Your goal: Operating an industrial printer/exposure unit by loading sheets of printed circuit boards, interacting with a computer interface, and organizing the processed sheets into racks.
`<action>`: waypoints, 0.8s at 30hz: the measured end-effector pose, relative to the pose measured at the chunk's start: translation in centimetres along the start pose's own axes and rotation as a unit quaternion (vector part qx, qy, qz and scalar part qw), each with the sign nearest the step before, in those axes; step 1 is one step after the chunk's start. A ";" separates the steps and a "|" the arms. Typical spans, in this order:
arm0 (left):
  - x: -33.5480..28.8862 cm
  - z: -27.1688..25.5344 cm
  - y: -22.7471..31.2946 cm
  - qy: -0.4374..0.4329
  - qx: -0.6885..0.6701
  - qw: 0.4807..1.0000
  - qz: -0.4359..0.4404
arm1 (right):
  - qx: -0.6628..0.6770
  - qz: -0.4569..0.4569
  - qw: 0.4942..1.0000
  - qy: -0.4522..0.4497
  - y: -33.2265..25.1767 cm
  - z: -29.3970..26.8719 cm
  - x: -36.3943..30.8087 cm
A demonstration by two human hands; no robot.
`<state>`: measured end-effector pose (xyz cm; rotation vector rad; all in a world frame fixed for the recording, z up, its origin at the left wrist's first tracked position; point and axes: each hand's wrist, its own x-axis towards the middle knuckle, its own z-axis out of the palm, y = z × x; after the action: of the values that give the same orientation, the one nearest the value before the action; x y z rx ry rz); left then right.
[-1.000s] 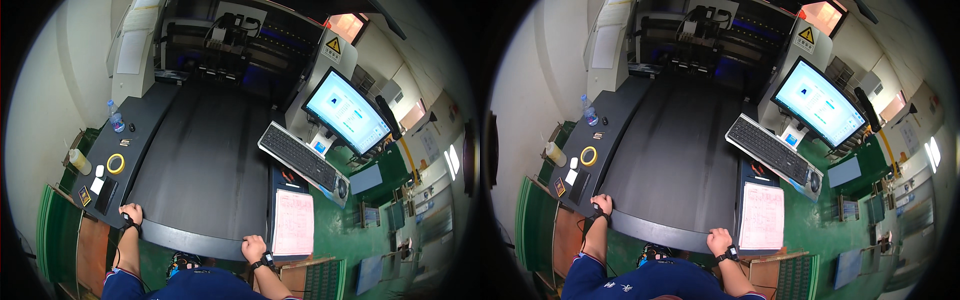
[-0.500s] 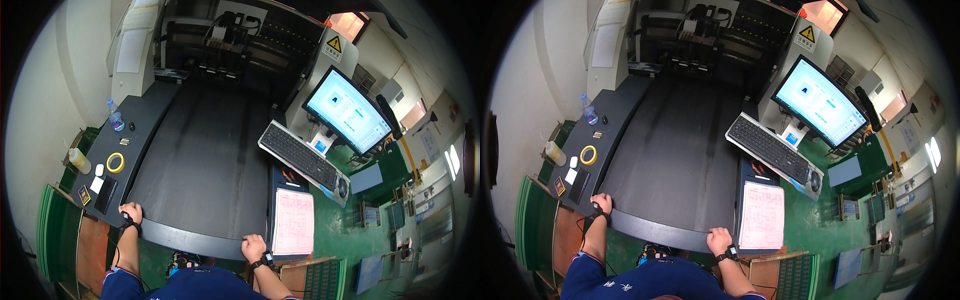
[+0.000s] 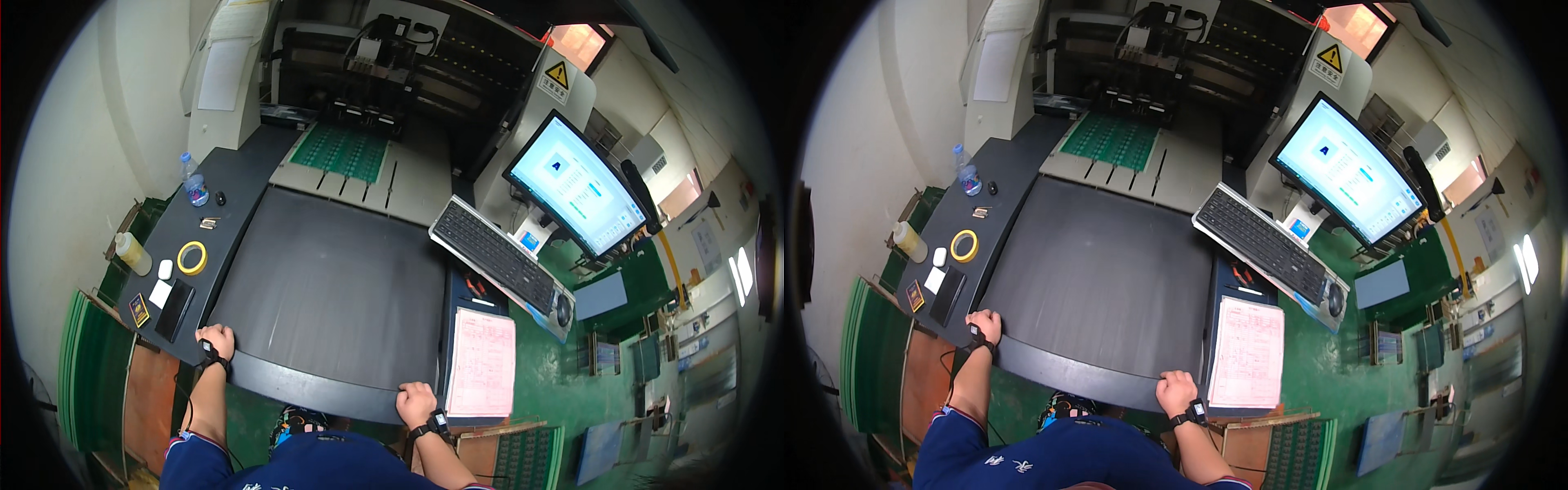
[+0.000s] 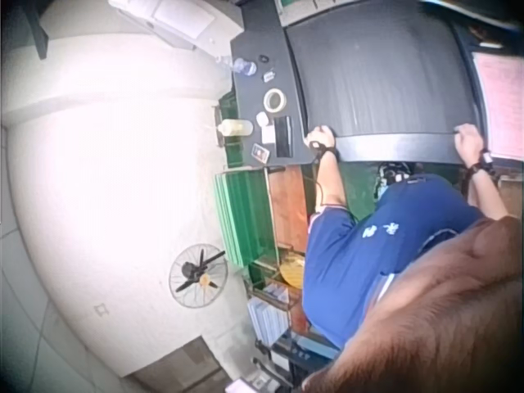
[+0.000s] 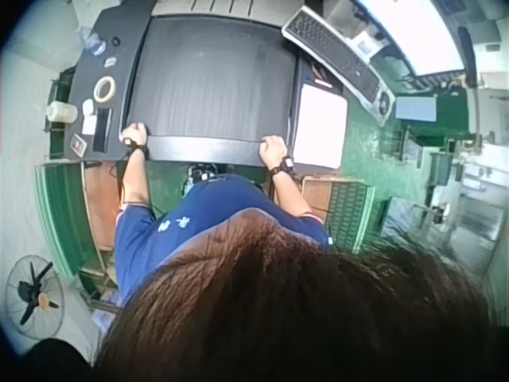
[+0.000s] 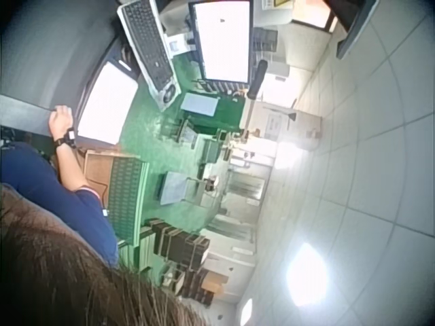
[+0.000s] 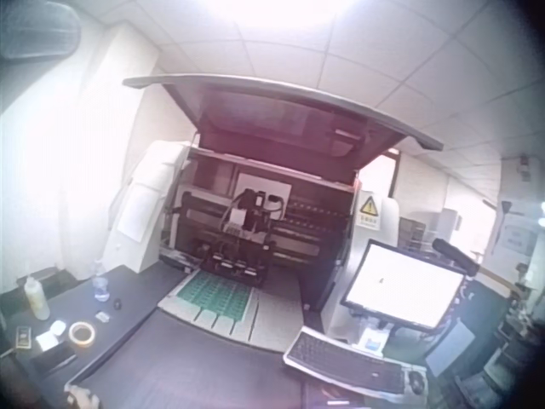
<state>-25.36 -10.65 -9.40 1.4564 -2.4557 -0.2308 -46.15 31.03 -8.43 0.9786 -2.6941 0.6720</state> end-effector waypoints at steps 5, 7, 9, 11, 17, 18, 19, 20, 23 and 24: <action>0.1 0.0 0.2 -0.009 0.004 1.000 -0.002 | 0.000 0.006 1.000 0.005 -0.1 0.0 0.1; 0.1 0.2 0.0 -0.009 0.004 1.000 -0.004 | 0.002 0.001 1.000 0.009 0.0 0.0 0.1; 0.2 0.5 -0.2 -0.005 0.007 1.000 -0.002 | 0.004 -0.001 1.000 0.006 0.0 0.0 0.1; 0.1 0.4 -0.2 0.003 0.007 1.000 0.001 | 0.007 -0.003 1.000 0.005 -0.1 -0.1 0.2; 0.1 0.1 0.0 0.006 0.004 1.000 0.001 | 0.009 -0.006 1.000 0.002 0.1 0.2 0.1; 0.1 0.0 0.1 0.007 0.000 1.000 0.001 | 0.012 -0.007 1.000 0.007 0.1 0.2 0.2; 0.2 -0.1 0.2 0.007 -0.004 1.000 0.001 | 0.015 -0.007 1.000 0.012 0.1 0.2 0.3; 0.1 -0.1 0.2 -0.004 0.000 1.000 -0.002 | 0.018 -0.011 1.000 0.009 0.1 0.1 0.2; 0.0 0.0 0.3 -0.002 -0.016 1.000 -0.011 | 0.006 0.000 1.000 0.006 0.0 0.1 0.1; 0.0 -0.1 0.3 -0.018 -0.015 1.000 -0.013 | 0.008 -0.001 1.000 0.012 0.1 0.1 0.0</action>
<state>-25.59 -10.52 -9.27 1.4856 -2.4511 -0.2992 -46.20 31.03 -8.56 0.9718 -2.6704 0.7013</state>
